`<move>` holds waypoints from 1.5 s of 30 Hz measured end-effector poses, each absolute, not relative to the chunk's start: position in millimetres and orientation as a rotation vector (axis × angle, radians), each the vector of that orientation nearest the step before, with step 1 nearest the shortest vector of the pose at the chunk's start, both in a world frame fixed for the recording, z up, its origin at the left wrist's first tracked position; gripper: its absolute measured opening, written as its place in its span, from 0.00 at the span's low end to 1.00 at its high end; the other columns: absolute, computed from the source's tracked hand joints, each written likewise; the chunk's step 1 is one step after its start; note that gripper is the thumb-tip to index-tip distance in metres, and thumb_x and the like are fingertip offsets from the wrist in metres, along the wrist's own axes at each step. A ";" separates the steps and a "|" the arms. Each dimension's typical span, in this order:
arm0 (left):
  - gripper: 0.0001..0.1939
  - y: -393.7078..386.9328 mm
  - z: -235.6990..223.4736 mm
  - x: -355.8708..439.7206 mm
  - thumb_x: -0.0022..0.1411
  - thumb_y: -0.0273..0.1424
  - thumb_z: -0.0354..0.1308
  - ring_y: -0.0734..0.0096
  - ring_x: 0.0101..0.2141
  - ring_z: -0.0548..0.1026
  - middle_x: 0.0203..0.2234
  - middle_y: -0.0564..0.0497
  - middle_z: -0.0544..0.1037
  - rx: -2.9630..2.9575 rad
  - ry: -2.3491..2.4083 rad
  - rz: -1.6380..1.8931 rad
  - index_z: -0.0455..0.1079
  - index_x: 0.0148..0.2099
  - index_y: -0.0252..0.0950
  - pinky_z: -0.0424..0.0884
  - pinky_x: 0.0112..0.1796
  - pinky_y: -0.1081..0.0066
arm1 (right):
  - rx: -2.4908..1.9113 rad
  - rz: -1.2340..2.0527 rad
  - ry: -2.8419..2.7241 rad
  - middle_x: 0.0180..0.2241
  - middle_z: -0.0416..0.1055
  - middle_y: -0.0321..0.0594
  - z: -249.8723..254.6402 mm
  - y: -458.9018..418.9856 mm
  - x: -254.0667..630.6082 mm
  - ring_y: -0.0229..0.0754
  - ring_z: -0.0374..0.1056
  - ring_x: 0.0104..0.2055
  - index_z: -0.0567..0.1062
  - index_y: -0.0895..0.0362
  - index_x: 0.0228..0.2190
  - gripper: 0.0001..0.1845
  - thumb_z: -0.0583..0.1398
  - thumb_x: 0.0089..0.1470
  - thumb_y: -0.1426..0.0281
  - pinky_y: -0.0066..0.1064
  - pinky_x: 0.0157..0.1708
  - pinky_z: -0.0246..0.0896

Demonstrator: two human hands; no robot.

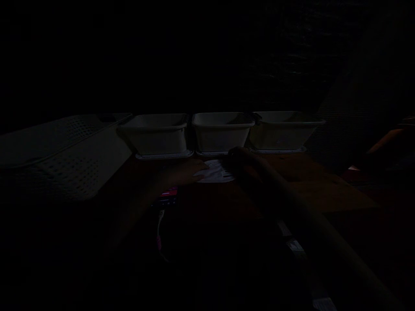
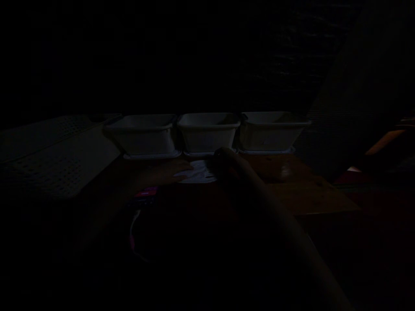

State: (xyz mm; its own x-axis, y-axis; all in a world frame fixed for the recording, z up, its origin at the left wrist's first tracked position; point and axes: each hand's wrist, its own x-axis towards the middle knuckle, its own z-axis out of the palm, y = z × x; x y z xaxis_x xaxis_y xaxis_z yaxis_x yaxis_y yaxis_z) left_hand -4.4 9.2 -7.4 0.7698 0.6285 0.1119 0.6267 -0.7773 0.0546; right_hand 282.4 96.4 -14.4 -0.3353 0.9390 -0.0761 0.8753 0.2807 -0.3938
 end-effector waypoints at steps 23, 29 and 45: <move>0.20 9.3 -6.6 -4.7 0.75 0.33 0.52 0.64 0.63 0.66 0.65 0.45 0.68 2.918 1.055 0.189 0.66 0.65 0.36 0.60 0.62 0.66 | -1.651 0.682 -2.334 0.46 0.81 0.52 -8.1 95.8 293.7 0.37 0.75 0.36 0.78 0.65 0.50 0.17 0.61 0.60 0.79 0.22 0.34 0.68; 0.20 12.7 -10.0 -5.9 0.74 0.32 0.52 0.62 0.64 0.65 0.65 0.44 0.68 2.957 1.050 0.180 0.67 0.65 0.35 0.61 0.62 0.64 | -1.637 0.637 -2.356 0.49 0.79 0.51 -13.6 101.9 297.1 0.39 0.77 0.41 0.78 0.65 0.50 0.18 0.62 0.58 0.80 0.22 0.39 0.70; 0.20 10.6 -6.6 -4.6 0.75 0.33 0.52 0.63 0.63 0.67 0.65 0.43 0.69 2.926 1.054 0.174 0.67 0.65 0.35 0.60 0.62 0.67 | -1.633 0.493 -2.478 0.52 0.78 0.51 -14.0 101.8 295.5 0.41 0.76 0.47 0.77 0.64 0.51 0.18 0.61 0.60 0.79 0.25 0.46 0.70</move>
